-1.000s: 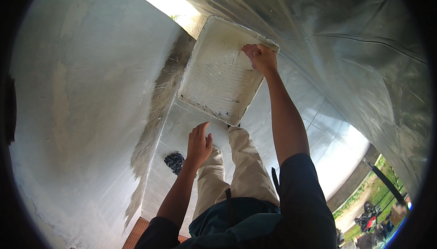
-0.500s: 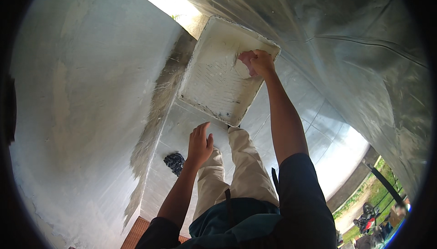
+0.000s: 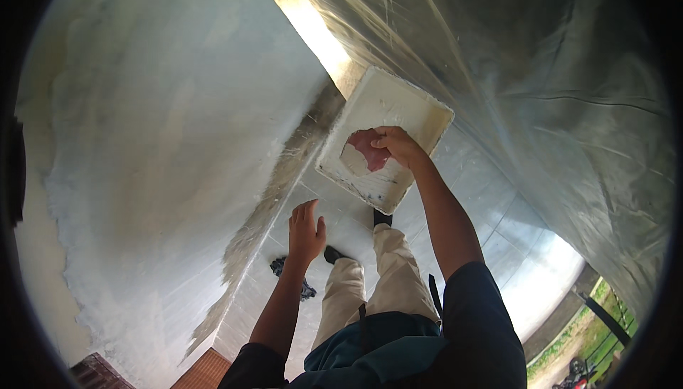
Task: The person applies wall filler from a tray onto an interior wall surface using a putty knife and a plaster hawk, smoothing it over the wall.
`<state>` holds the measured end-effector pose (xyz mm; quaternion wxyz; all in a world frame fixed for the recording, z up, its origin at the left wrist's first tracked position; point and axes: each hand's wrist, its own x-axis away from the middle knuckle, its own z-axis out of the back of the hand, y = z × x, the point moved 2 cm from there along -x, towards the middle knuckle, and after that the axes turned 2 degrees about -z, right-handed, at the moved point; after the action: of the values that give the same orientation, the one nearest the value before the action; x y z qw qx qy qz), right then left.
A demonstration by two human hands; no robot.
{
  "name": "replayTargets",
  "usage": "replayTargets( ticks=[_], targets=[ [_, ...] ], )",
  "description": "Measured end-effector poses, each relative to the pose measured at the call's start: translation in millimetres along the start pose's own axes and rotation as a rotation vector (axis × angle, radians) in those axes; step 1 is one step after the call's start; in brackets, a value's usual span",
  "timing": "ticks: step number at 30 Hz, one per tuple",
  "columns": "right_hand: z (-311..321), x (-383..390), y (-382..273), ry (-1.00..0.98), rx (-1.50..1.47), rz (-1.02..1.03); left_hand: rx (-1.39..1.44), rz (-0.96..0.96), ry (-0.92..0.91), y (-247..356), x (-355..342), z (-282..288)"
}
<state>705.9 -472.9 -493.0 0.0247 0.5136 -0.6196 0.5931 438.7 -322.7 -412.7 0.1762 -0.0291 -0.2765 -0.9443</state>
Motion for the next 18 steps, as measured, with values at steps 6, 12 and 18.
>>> replayTargets(
  ticks=[6,12,18],
  targets=[
    [-98.0,33.9,-50.2,-0.269,-0.222,0.038,-0.141,0.019,0.240,-14.5,8.5,87.3],
    [-197.8,60.9,-71.9,-0.453,-0.344,0.111,-0.234,0.038,0.445,-33.2,52.3,162.3],
    [-308.6,106.1,-70.3,-0.640,-0.288,0.100,-0.237,0.117,0.686,-57.1,127.5,216.0]
  ],
)
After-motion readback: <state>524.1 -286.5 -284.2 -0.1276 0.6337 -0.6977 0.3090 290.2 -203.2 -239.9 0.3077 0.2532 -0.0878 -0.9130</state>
